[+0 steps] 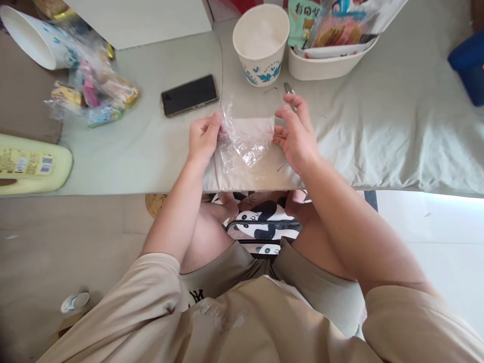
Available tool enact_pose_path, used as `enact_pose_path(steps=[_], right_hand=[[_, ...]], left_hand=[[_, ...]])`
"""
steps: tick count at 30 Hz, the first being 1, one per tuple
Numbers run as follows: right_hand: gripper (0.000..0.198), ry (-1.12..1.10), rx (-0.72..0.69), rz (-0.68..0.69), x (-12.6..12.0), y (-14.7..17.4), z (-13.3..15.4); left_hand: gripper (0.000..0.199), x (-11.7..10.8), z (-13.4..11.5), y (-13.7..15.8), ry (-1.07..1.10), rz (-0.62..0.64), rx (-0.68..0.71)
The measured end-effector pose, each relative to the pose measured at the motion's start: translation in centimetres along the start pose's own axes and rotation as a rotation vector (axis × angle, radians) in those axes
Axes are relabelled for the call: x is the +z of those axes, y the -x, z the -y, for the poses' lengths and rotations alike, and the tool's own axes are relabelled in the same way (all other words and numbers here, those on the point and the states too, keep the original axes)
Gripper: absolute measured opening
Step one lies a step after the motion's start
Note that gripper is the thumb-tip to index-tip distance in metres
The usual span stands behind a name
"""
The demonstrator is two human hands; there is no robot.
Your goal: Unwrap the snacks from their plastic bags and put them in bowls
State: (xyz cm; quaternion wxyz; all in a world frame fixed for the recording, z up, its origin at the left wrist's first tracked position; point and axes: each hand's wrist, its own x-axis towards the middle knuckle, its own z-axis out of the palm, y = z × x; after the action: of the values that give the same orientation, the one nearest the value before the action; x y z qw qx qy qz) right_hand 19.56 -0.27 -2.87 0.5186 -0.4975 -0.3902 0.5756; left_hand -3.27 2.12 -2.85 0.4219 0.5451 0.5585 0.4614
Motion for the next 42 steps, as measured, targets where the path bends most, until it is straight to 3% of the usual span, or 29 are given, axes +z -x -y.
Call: enact_pose_path(steps=[3, 9, 14, 16, 19, 21, 26, 31, 36, 39, 42], right_hand=[[0.041, 0.026, -0.023, -0.022, 0.3, 0.0, -0.4], [0.064, 0.252, -0.060, 0.123, 0.3, 0.3, -0.9], [0.040, 0.363, -0.147, 0.134, 0.4, 0.8, -0.2], [0.030, 0.383, -0.193, 0.099, 0.6, 1.0, 0.1], [0.027, 0.336, -0.234, 0.026, 0.8, 1.1, 0.6], [0.024, 0.273, -0.204, 0.036, 1.0, 1.1, 0.9], [0.020, 0.228, -0.011, 0.168, 1.2, 1.4, 1.2], [0.028, 0.078, 0.032, 0.153, 1.0, 1.6, 1.4], [0.025, -0.162, 0.076, 0.260, 0.6, 2.2, 2.7], [0.036, -0.095, 0.105, 0.237, 0.7, 2.4, 3.0], [0.037, 0.032, 0.105, 0.132, 1.0, 2.0, 2.6]], left_hand=[[0.054, 0.1, -0.3, 0.3, -0.038, -0.023, 0.018], [0.028, -0.5, -1.4, 0.8, 0.007, 0.072, 0.055], [0.025, -1.0, -1.9, 1.1, 0.152, 0.086, -0.009], [0.033, -0.9, -2.0, 1.3, 0.202, 0.074, -0.082], [0.042, -0.3, -2.2, 1.6, 0.245, 0.158, -0.226], [0.037, 0.2, -2.3, 1.6, 0.260, 0.209, -0.277], [0.021, 0.6, -2.4, 1.6, 0.277, 0.164, -0.257], [0.031, 0.0, -2.4, 2.2, 0.238, 0.201, -0.300], [0.019, -1.5, -4.2, 2.9, 0.402, 0.107, -0.275], [0.036, -1.6, -4.6, 3.1, 0.373, 0.135, -0.272], [0.018, -1.0, -3.9, 2.5, 0.172, 0.116, -0.195]])
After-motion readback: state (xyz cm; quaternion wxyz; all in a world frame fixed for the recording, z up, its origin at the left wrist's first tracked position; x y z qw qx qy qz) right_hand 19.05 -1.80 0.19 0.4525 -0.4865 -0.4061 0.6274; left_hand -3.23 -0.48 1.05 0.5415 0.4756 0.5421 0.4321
